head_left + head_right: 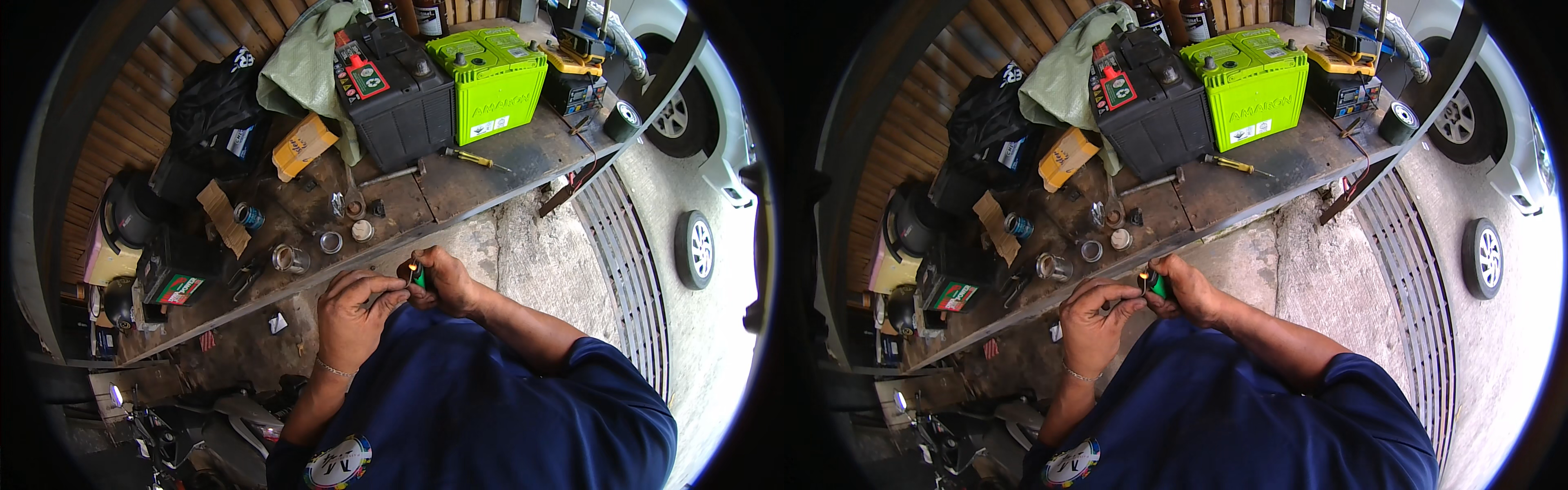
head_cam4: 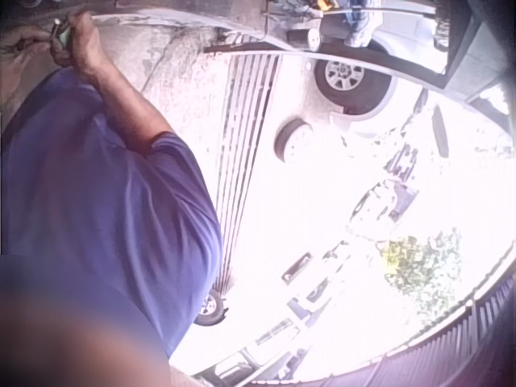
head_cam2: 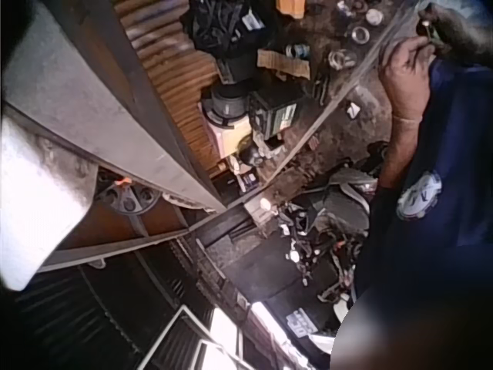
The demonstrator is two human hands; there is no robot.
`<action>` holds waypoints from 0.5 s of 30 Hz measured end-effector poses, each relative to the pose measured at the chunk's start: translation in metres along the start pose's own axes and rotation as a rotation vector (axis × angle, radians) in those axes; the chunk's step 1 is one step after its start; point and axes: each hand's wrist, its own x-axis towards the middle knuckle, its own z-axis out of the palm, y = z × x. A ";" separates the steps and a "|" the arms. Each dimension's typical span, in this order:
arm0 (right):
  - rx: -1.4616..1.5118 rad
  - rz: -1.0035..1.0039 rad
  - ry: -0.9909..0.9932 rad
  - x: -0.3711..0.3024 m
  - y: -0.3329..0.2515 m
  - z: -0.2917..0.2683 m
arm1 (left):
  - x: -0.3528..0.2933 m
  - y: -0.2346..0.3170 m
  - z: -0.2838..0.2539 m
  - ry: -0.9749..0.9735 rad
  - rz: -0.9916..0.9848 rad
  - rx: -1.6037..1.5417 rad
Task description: The person holds a small black electronic component and uses a green lighter to heat its surface repeatedly. They rotate the component and apply the flame to different areas, then set the lighter down and continue handling the component with both hands.
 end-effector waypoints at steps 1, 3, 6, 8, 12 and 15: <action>-0.006 0.003 -0.001 0.000 0.000 -0.001 | 0.000 0.000 0.000 0.003 0.007 0.013; 0.001 0.010 0.005 0.000 0.001 -0.002 | 0.000 0.000 0.001 -0.002 -0.002 0.000; -0.002 0.012 0.017 -0.001 0.000 -0.002 | 0.000 0.000 0.001 -0.004 -0.002 -0.001; -0.003 0.001 0.038 -0.001 -0.001 -0.001 | -0.001 0.001 0.002 -0.004 0.000 -0.001; -0.002 -0.036 0.045 -0.003 -0.005 0.000 | 0.000 0.001 0.003 0.000 0.006 0.001; -0.002 -0.063 -0.006 -0.003 -0.007 -0.002 | 0.000 0.002 0.003 0.006 0.019 0.003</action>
